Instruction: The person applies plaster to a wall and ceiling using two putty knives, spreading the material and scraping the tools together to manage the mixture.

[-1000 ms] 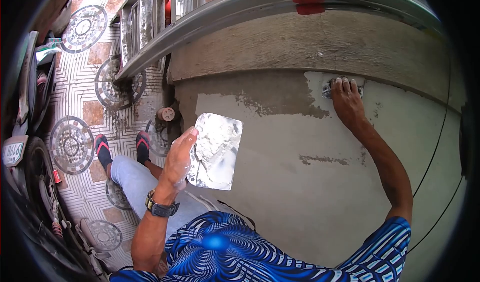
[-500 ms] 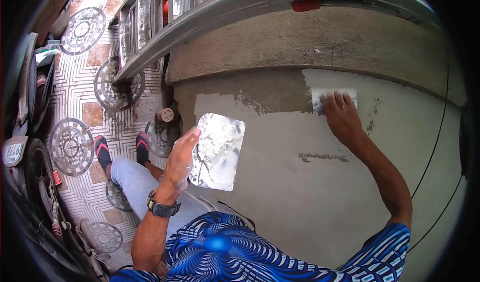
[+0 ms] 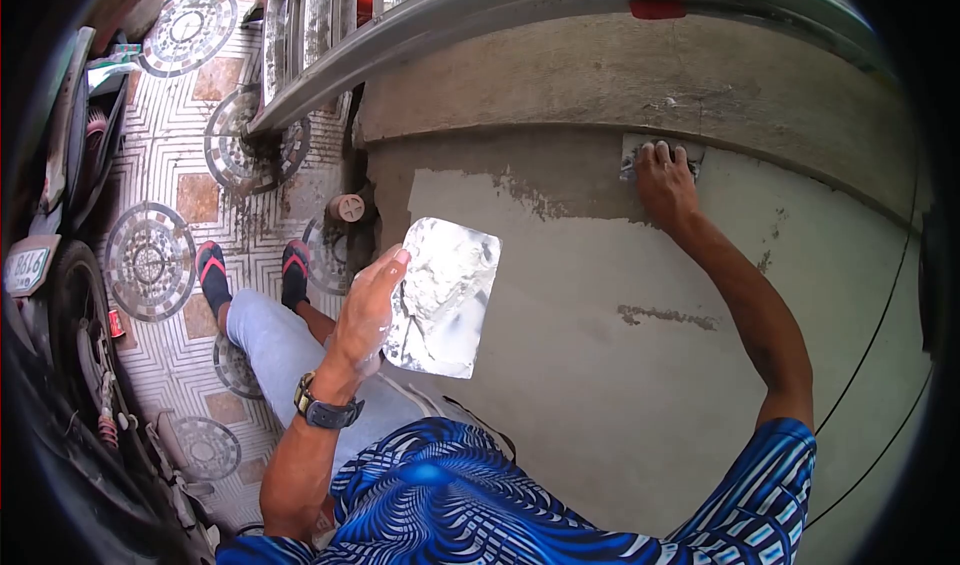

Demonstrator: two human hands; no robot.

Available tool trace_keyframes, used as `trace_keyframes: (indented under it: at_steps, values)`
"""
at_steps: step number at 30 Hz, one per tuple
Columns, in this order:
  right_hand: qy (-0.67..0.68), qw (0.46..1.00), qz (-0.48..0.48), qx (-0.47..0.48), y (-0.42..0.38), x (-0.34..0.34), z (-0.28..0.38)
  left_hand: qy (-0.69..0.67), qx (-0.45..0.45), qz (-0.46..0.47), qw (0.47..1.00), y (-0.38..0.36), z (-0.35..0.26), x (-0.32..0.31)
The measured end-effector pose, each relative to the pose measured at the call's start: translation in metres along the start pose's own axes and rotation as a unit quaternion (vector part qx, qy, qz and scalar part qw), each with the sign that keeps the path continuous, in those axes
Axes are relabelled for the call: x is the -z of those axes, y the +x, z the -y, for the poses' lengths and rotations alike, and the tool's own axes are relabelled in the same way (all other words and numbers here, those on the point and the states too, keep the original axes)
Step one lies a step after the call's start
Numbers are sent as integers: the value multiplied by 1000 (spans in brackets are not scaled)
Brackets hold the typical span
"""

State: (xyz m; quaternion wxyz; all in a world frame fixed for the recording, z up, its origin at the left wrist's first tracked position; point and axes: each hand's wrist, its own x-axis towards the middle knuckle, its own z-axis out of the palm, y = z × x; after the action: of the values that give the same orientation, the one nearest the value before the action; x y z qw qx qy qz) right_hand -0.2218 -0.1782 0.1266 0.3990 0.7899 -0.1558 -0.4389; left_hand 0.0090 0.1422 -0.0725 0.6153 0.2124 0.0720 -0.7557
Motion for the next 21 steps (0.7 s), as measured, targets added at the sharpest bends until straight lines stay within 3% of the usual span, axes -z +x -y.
trace_keyframes:
  at_steps: [6,21]
  values:
    - [59,996,61,-14,-7,14,4,32,-19,19,999,-3,-3,-2]
    - [56,998,-20,1,-120,23,73,3,-29,11,1000,-9,3,-9]
